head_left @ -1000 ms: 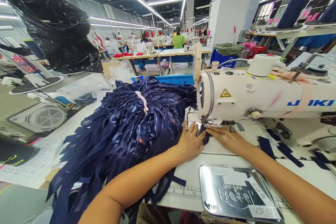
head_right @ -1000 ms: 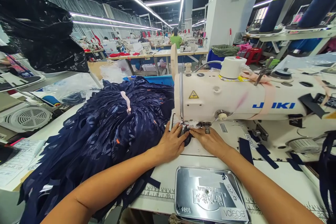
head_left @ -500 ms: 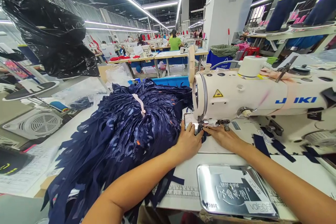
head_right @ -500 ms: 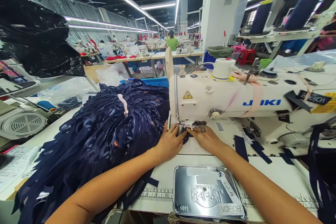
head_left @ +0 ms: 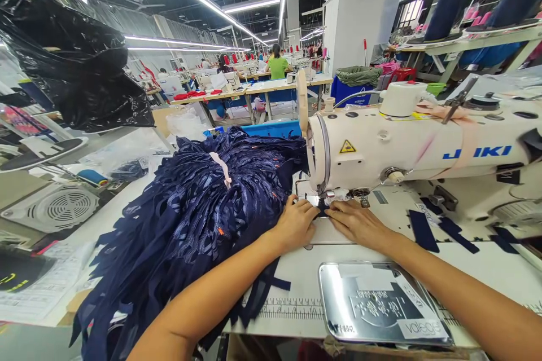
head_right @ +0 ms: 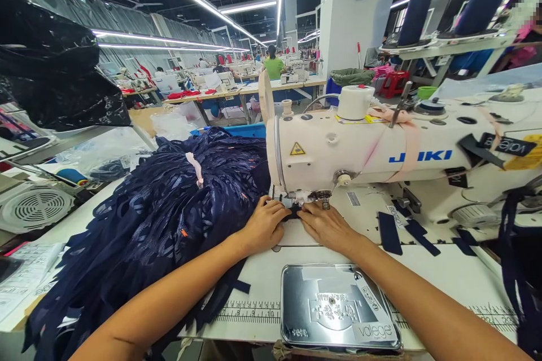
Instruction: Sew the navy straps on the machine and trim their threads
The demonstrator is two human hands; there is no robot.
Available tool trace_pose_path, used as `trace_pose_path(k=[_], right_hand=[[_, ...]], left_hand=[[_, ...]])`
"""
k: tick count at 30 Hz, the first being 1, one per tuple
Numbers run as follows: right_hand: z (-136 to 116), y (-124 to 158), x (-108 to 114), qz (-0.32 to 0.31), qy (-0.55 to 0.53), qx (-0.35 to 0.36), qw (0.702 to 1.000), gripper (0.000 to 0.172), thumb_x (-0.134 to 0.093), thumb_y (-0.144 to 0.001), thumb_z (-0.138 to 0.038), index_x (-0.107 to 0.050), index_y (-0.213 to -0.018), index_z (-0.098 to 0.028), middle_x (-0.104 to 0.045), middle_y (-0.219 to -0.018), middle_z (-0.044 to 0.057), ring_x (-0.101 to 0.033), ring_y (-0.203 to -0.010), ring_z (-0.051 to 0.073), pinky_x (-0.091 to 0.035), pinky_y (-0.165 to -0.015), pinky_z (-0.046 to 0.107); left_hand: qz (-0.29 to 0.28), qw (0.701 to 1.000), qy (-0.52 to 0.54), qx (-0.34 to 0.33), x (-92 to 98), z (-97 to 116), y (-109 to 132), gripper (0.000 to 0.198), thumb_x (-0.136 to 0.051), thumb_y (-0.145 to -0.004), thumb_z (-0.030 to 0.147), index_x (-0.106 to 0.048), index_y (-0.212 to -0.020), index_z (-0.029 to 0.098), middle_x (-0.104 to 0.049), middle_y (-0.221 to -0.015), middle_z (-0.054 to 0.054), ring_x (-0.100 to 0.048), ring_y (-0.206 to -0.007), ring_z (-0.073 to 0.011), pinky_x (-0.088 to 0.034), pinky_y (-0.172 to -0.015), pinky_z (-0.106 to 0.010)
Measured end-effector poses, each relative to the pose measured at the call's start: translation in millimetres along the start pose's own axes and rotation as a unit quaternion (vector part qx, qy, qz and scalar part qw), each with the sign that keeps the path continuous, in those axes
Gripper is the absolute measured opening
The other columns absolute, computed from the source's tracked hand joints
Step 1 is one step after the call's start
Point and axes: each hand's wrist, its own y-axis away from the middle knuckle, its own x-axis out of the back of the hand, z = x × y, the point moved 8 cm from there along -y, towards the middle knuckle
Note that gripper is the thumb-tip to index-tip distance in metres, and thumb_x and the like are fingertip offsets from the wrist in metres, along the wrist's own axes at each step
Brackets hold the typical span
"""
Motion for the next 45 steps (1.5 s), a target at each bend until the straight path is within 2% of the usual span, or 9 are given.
trace_pose_path(k=[3, 6, 8, 12, 17, 20, 26, 39, 45], right_hand=[[8, 2, -5, 0.010, -0.051, -0.026, 0.998, 0.031, -0.038, -0.086, -0.018, -0.066, -0.099, -0.016, -0.064, -0.093, 0.011, -0.061, -0.077, 0.020, -0.053, -0.065, 0.033], [19, 6, -6, 0.038, -0.120, -0.048, 0.991, 0.028, -0.041, -0.085, -0.019, -0.067, -0.095, -0.018, -0.066, -0.095, 0.009, -0.062, -0.086, 0.020, -0.053, -0.074, 0.033], [24, 8, -5, 0.052, -0.159, -0.049, 0.985, 0.027, -0.042, -0.085, -0.019, -0.067, -0.094, -0.019, -0.067, -0.093, 0.008, -0.062, -0.087, 0.018, -0.052, -0.078, 0.031], [24, 8, -3, 0.035, -0.202, -0.028, 0.978, 0.026, -0.042, -0.086, -0.019, -0.067, -0.095, -0.023, -0.066, -0.092, 0.005, -0.062, -0.087, 0.016, -0.052, -0.078, 0.029], [13, 7, 1, 0.010, -0.164, 0.018, 0.986, 0.029, -0.038, -0.089, -0.020, -0.065, -0.100, -0.020, -0.063, -0.092, 0.008, -0.059, -0.086, 0.017, -0.051, -0.076, 0.030], [7, 7, 2, 0.001, -0.110, 0.038, 0.993, 0.030, -0.036, -0.090, -0.019, -0.063, -0.102, -0.018, -0.061, -0.096, 0.010, -0.058, -0.085, 0.018, -0.051, -0.074, 0.032], [3, 6, -1, -0.016, -0.086, 0.031, 0.996, 0.030, -0.035, -0.089, -0.018, -0.063, -0.100, -0.016, -0.060, -0.096, 0.010, -0.056, -0.084, 0.020, -0.051, -0.071, 0.033], [2, 5, -1, -0.001, -0.077, 0.037, 0.996, 0.027, -0.036, -0.089, -0.018, -0.061, -0.099, -0.015, -0.059, -0.098, 0.012, -0.057, -0.089, 0.021, -0.053, -0.074, 0.036], [-2, 3, 0, -0.011, -0.047, 0.046, 0.998, 0.027, -0.036, -0.088, -0.017, -0.061, -0.096, -0.014, -0.060, -0.096, 0.012, -0.058, -0.088, 0.022, -0.053, -0.074, 0.039]], left_hand=[[-0.002, 1.000, -0.020, 0.002, -0.2, 4, -3, 0.026, -0.046, -0.078, 0.018, -0.060, -0.100, 0.014, -0.060, -0.088, -0.007, -0.050, -0.088, -0.0214, -0.031, -0.086, -0.041], [-0.017, 0.999, -0.027, 0.000, -3.9, 5, -3, 0.029, -0.044, -0.079, 0.017, -0.061, -0.102, 0.015, -0.058, -0.089, -0.008, -0.048, -0.087, -0.0218, -0.032, -0.082, -0.040], [-0.024, 1.000, -0.019, 0.004, -6.5, 4, -1, 0.031, -0.043, -0.078, 0.016, -0.060, -0.104, 0.016, -0.057, -0.092, -0.008, -0.048, -0.087, -0.0214, -0.033, -0.080, -0.039], [-0.033, 0.999, 0.001, 0.005, -11.0, 4, 0, 0.037, -0.042, -0.077, 0.012, -0.058, -0.110, 0.015, -0.055, -0.096, -0.008, -0.047, -0.088, -0.0210, -0.035, -0.078, -0.037], [-0.045, 0.999, 0.003, -0.007, -13.6, 7, 1, 0.040, -0.043, -0.076, 0.010, -0.056, -0.114, 0.014, -0.055, -0.100, -0.009, -0.047, -0.094, -0.0225, -0.037, -0.081, -0.038], [-0.051, 0.999, -0.001, -0.019, -12.6, 8, 2, 0.040, -0.044, -0.076, 0.010, -0.055, -0.115, 0.013, -0.054, -0.112, -0.010, -0.045, -0.102, -0.0240, -0.036, -0.086, -0.040], [-0.075, 0.997, -0.005, -0.030, -11.5, 10, 5, 0.037, -0.041, -0.081, 0.010, -0.052, -0.116, 0.012, -0.053, -0.124, -0.008, -0.043, -0.115, -0.0238, -0.027, -0.098, -0.049], [-0.054, 0.998, -0.023, -0.020, -8.9, 8, 7, 0.034, -0.041, -0.083, 0.010, -0.053, -0.114, 0.014, -0.056, -0.122, -0.009, -0.045, -0.116, -0.0234, -0.025, -0.101, -0.052], [-0.074, 0.997, -0.013, 0.001, -9.7, 5, 6, 0.036, -0.042, -0.082, 0.008, -0.052, -0.117, 0.015, -0.053, -0.125, -0.008, -0.043, -0.119, -0.0249, -0.021, -0.103, -0.056]])
